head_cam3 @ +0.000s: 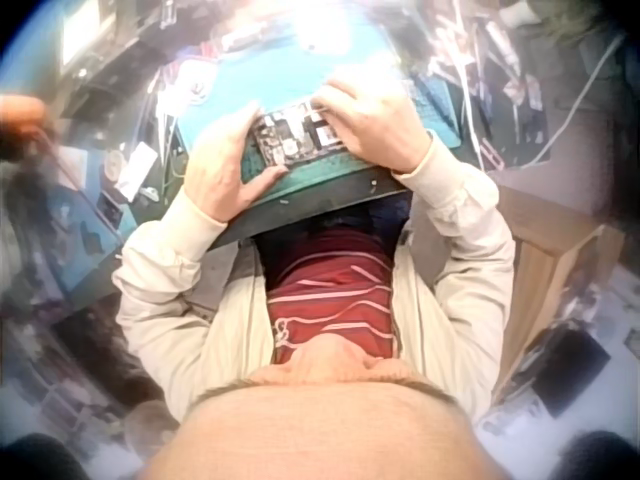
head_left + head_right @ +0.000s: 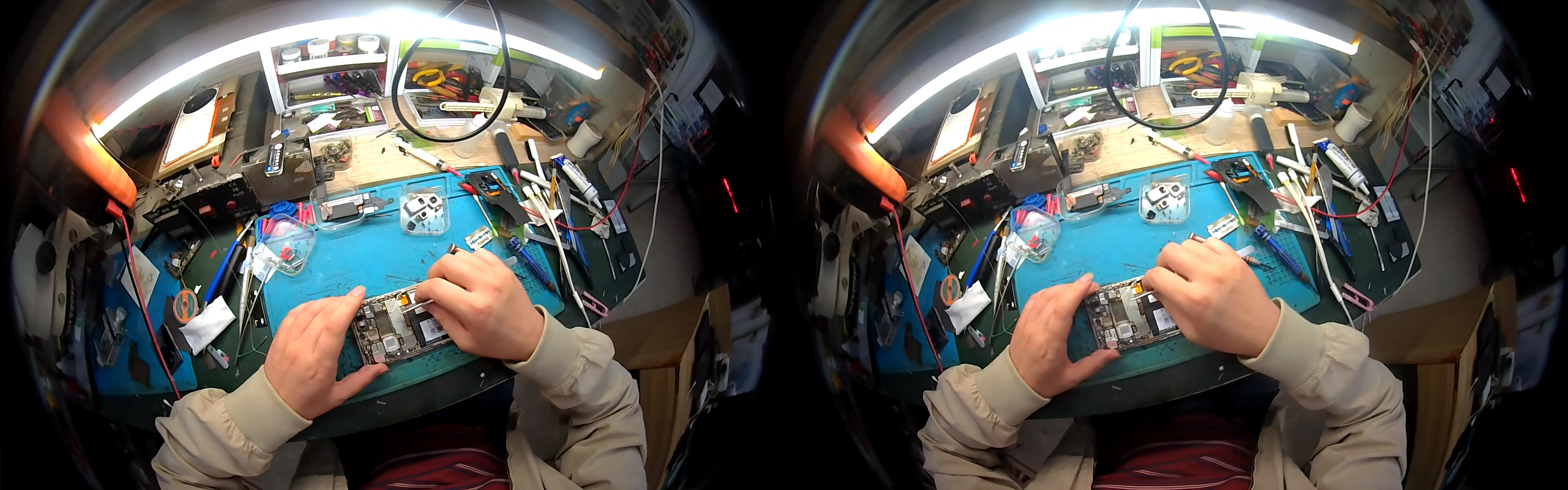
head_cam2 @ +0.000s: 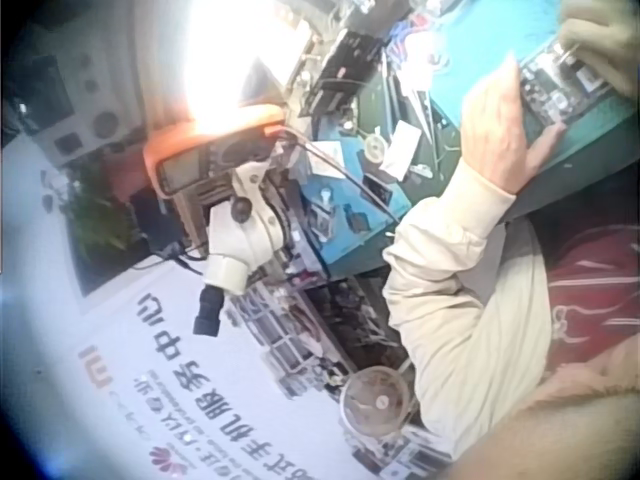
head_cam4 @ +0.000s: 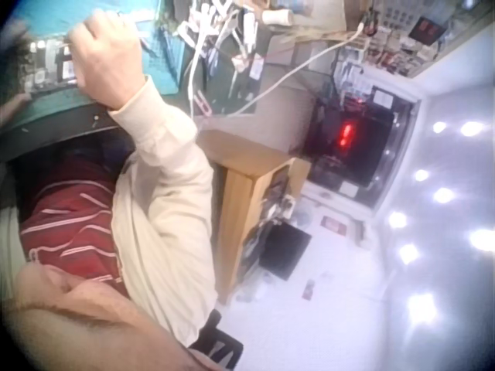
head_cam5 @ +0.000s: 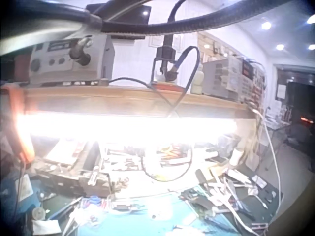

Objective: The person disassembles a smartphone, removes the back cover, and manipulates internal components including the battery and camera module. They use a screwdriver and tweezers to adjust parts and test the device by connecting a charging cable.

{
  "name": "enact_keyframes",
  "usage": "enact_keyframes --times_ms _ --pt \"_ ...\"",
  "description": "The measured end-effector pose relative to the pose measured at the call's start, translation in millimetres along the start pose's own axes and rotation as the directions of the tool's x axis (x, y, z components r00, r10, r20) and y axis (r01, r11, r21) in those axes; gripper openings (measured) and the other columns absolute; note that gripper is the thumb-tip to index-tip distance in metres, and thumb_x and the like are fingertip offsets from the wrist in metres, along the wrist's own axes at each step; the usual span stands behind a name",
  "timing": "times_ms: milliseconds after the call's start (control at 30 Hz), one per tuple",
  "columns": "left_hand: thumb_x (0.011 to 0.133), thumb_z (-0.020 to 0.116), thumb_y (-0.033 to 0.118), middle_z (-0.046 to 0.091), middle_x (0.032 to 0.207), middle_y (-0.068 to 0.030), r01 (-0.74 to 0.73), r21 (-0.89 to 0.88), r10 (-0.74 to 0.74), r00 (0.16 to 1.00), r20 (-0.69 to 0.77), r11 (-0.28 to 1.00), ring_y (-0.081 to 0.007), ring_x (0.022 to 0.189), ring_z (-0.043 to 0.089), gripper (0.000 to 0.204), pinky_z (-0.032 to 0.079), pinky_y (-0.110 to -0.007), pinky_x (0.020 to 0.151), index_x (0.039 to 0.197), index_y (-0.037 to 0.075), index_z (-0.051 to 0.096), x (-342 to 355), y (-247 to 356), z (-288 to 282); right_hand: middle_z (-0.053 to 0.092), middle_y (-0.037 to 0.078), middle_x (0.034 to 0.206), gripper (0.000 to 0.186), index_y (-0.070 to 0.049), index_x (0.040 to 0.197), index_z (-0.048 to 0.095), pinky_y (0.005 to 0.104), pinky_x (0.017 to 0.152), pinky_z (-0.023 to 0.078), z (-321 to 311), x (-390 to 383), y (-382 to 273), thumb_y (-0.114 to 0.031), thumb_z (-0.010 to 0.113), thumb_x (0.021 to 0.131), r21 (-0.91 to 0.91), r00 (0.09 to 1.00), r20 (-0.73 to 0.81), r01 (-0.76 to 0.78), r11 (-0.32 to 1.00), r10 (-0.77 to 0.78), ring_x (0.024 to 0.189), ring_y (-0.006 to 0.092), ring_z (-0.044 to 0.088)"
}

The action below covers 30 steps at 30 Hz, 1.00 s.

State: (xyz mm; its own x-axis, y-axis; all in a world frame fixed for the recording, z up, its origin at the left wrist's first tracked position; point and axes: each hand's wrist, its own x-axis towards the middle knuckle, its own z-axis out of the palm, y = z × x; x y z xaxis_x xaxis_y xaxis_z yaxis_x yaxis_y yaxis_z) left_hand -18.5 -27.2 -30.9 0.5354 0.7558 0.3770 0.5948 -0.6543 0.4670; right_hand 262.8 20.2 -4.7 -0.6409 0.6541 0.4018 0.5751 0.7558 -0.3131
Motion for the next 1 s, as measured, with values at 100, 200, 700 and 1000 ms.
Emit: enact_keyframes --times_ms 100,200,700,1000 --pt "0.075 0.097 0.025 0.068 0.138 -0.0164 0.005 0.003 -0.005 1.000 -0.001 1.000 -0.0360 0.124 0.065 0.105 0.049 -0.046 0.107 0.160 -0.001 0.043 -0.7 0.0 0.4 0.065 0.005 0.096 0.015 -0.010 0.098 0.074 0.0406 0.079 0.052 -1.1 1.4 3.5 -0.009 0.080 0.084 0.154 0.998 0.056 -0.051 0.987 0.042 0.088 0.0267 0.067" --pt "0.074 0.098 0.026 0.068 0.138 -0.0161 0.008 0.001 -0.008 1.000 -0.005 1.000 -0.0356 0.124 0.065 0.105 0.049 -0.046 0.108 0.160 -0.001 0.043 -1.1 0.1 1.1 0.067 0.004 0.095 0.015 -0.011 0.097 0.077 0.0401 0.077 0.055 5.6 -1.7 4.7 -0.008 0.081 0.082 0.198 0.996 0.070 -0.066 0.978 0.053 0.087 0.0263 0.068" --pt "0.074 0.098 0.027 0.068 0.139 -0.0154 0.009 -0.006 -0.009 1.000 -0.013 1.000 -0.0353 0.126 0.065 0.105 0.049 -0.045 0.108 0.160 0.000 0.044 -2.2 -0.9 2.1 0.070 0.003 0.095 0.027 -0.011 0.102 0.082 0.0390 0.071 0.058 17.2 -10.6 -14.8 -0.003 0.083 0.077 0.152 0.987 -0.004 -0.160 0.975 0.162 0.082 0.0246 0.072" --pt "0.080 0.094 0.033 0.067 0.132 -0.0183 -0.004 -0.014 0.004 1.000 -0.026 1.000 -0.0355 0.121 0.065 0.098 0.050 -0.046 0.106 0.159 -0.002 0.046 -0.8 -1.5 2.9 0.071 0.007 0.095 0.014 -0.009 0.097 0.080 0.0416 0.072 0.058 14.0 4.5 -8.7 -0.017 0.084 0.086 0.174 0.964 0.123 -0.255 0.951 0.236 0.081 0.0297 0.072"
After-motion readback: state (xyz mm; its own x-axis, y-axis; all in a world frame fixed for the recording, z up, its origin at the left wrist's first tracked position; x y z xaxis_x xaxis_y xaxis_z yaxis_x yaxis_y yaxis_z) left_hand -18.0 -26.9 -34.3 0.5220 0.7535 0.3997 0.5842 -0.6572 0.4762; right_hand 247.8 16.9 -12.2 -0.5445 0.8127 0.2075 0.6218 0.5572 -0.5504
